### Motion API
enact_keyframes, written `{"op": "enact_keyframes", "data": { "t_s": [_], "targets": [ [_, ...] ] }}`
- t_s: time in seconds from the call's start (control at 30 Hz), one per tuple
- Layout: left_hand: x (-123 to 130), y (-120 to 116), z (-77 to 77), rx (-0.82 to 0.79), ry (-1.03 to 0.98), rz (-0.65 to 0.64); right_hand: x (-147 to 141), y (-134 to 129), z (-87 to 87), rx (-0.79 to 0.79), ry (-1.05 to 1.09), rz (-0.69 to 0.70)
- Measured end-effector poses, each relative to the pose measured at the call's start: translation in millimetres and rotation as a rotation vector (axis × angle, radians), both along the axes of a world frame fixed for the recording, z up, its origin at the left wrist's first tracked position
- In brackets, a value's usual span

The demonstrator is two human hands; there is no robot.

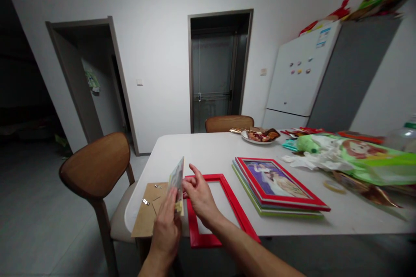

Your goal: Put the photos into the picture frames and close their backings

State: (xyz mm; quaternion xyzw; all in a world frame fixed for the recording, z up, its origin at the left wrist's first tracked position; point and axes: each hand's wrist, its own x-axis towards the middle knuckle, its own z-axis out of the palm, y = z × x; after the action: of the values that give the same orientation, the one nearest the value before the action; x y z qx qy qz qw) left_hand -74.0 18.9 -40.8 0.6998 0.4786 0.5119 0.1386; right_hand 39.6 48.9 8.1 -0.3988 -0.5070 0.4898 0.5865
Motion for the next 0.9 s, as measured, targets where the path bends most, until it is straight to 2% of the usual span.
{"op": "enact_keyframes", "data": {
  "t_s": [0.07,0.17,0.27,0.33,0.4,0.5,0.6,0.77,0.9],
  "targets": [
    [0.8,-1.6,16.5,-0.049,-0.19,0.056,2.5,-6.1,3.1,-0.016,-0.007,0.019],
    [12.0,-4.5,30.0,-0.19,-0.525,0.123,13.1,-9.5,-11.2,-0.17,-0.048,0.018],
    [31.8,-5.0,26.6,-0.331,-0.834,-0.003,30.3,-8.1,-28.3,-0.297,0.066,0.025],
    [41.7,-3.7,18.7,-0.388,-0.917,-0.114,46.9,-5.5,-31.9,-0.269,0.096,-0.012],
    [44.4,-1.8,9.6,-0.422,-0.923,-0.161,67.5,-1.4,-30.0,-0.25,0.029,-0.051],
    [38.1,-0.7,-2.6,-0.459,-0.825,-0.143,98.3,7.5,-27.1,-0.278,-0.098,-0.034],
    [32.5,-6.2,-10.2,-0.468,-0.55,-0.139,116.1,18.7,-33.4,-0.288,-0.182,-0.007],
    [38.2,-19.8,-16.4,-0.4,-0.006,-0.142,115.2,36.6,-52.1,-0.332,-0.303,-0.047],
    [39.3,-20.2,-24.7,-0.335,0.172,-0.16,112.0,43.9,-58.5,-0.306,-0.307,-0.084]
  ]
}}
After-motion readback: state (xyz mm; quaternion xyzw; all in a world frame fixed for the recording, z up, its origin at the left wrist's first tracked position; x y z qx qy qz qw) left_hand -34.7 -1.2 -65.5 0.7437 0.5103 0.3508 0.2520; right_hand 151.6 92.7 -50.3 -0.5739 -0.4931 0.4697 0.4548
